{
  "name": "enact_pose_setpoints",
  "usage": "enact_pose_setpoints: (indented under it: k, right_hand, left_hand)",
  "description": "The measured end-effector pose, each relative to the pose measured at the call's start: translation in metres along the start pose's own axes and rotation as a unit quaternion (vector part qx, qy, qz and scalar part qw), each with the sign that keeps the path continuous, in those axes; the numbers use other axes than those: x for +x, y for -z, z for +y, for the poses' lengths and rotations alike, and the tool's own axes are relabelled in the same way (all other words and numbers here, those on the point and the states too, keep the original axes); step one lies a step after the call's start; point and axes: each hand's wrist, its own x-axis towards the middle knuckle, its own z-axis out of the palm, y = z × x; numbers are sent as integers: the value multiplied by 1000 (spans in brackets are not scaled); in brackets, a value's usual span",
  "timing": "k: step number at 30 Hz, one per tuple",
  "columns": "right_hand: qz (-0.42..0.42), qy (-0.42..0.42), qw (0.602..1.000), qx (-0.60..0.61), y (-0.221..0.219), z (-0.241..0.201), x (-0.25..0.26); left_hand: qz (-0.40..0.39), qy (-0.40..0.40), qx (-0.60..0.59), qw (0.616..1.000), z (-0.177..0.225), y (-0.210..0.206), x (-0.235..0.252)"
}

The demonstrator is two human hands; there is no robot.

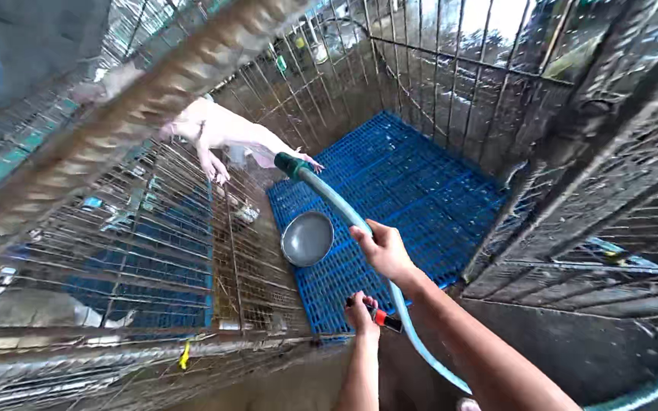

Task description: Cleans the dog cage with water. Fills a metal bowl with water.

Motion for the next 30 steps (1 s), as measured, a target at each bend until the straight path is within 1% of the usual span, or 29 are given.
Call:
enact_pose_setpoints:
  k: [3,6,8,10,12,14,16,21,23,26,30]
  right_hand:
    - [-2,21,1000,16,2,5,21]
    - [14,30,999,4,5,8,38]
    - [8,3,1000,-26,10,5,49]
    - [-14,-43,997,-66,16,0,62]
    - [-22,-63,993,-93,21,1,70]
    - [-13,-64,994,-92,24,6,73]
    - [-21,-73,992,-99,27,11,75]
    - [-14,-74,993,-91,32,44,68]
    - [2,-54,996,-70,29,59,63]
    - [22,-14,999,-42,23,72,65]
    - [25,30,998,-49,19,79,78]
  left_hand:
    - [7,17,-32,999,7,-19,14]
    - [0,65,-68,996,11,-35,30]
    - [-5,90,-96,991,11,-42,45]
    - [3,94,-110,989,10,-49,67]
    - [19,80,-101,992,10,-54,87]
    - [33,50,-100,993,13,-56,109]
    - [49,21,-109,993,19,-56,130]
    - [106,-21,-137,985,35,-54,180]
    - [144,-31,-123,981,39,-54,195]
    - [142,-2,-92,986,48,-53,201]
    - [178,26,-29,983,49,-57,200]
